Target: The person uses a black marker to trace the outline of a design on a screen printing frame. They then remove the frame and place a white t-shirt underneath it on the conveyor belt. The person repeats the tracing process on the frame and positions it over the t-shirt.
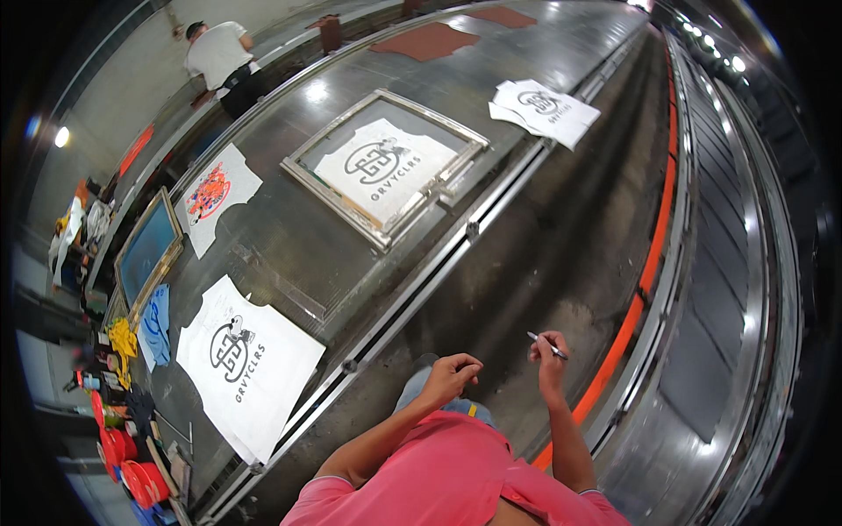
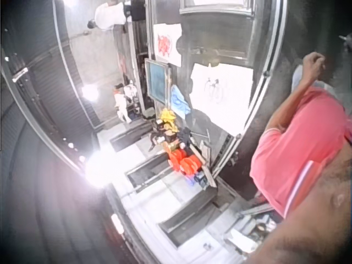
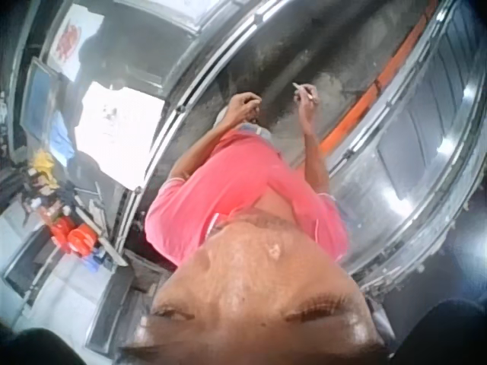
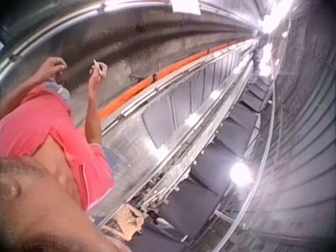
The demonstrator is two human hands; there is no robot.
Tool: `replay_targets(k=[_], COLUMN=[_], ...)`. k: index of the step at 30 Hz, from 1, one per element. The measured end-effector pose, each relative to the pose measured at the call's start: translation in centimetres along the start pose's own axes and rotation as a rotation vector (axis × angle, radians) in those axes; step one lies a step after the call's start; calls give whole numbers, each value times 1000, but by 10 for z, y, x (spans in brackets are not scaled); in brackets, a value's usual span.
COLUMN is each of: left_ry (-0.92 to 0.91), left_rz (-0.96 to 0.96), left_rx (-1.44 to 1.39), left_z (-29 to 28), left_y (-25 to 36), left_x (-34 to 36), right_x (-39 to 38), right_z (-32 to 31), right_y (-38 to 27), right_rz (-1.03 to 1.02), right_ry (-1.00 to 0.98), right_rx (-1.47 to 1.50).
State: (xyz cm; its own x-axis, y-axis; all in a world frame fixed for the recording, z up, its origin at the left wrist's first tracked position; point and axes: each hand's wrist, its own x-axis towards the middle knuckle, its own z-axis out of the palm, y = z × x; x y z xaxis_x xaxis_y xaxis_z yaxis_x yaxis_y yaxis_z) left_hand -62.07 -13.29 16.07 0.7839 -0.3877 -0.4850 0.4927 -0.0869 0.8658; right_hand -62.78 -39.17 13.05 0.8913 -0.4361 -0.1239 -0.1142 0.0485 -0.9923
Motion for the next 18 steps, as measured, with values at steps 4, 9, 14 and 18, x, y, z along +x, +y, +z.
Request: replay_targets(k=[4,9,14,18], left_ry=[140,330,667,879], left_rz=[64,399,676,561], left_rx=[-56,171,429,544], left_z=[-19,-58,-120,-185], left_y=[17,39,84,138], left_x=[71,181,274,334], right_x=[105,214,313,424], right_z=[47,81,104,136], right_y=[-35,-12,-25,-61], right_rz=[15,142,285,236], right_ry=[-90,-87,-198,-366], right_rx=[141,364,368,312])
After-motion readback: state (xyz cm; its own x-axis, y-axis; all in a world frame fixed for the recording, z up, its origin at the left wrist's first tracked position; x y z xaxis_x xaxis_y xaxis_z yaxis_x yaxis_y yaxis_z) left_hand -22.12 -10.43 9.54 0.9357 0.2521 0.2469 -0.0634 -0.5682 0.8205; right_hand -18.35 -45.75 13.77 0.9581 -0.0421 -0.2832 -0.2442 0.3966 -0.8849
